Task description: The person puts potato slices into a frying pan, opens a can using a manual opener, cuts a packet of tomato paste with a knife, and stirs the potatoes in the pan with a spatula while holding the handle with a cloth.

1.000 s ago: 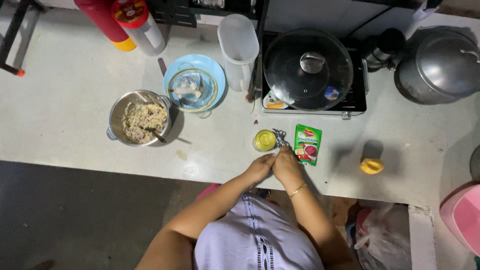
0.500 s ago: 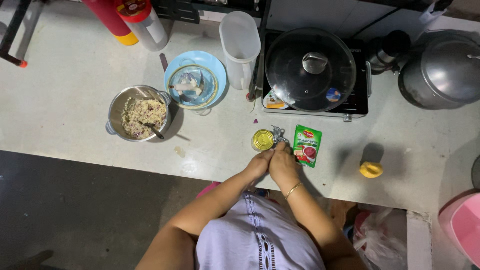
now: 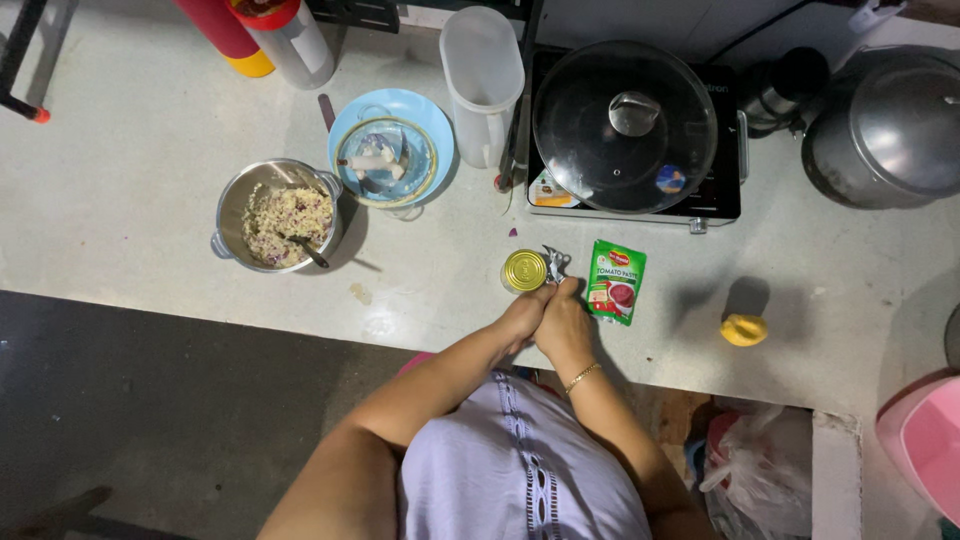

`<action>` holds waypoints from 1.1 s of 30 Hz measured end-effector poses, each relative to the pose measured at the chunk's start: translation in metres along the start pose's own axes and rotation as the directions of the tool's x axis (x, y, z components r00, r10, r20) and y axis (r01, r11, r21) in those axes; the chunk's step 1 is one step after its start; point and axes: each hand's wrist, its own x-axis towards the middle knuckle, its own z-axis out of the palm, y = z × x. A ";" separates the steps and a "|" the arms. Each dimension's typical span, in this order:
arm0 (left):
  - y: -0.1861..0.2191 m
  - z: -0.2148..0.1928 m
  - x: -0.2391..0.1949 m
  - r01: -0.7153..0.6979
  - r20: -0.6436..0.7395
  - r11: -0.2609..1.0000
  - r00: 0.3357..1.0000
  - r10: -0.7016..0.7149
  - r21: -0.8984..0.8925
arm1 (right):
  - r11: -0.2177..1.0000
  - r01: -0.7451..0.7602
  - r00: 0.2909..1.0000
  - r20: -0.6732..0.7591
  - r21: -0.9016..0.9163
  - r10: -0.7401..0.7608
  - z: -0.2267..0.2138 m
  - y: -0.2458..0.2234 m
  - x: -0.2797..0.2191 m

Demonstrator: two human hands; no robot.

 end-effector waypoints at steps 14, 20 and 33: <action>-0.053 -0.018 0.040 -0.188 -0.137 0.922 0.960 0.246 0.338 | 0.983 0.077 0.996 -0.059 0.169 -0.068 0.036 0.050 0.011; -0.053 -0.029 0.026 -0.167 -0.198 0.737 0.903 0.381 0.655 | 0.794 0.131 0.973 0.077 0.594 -0.218 0.007 0.080 0.001; -0.009 -0.019 -0.052 -0.183 -0.015 0.307 0.838 0.546 0.934 | 0.711 0.042 0.995 -0.096 0.702 0.037 0.085 0.077 0.052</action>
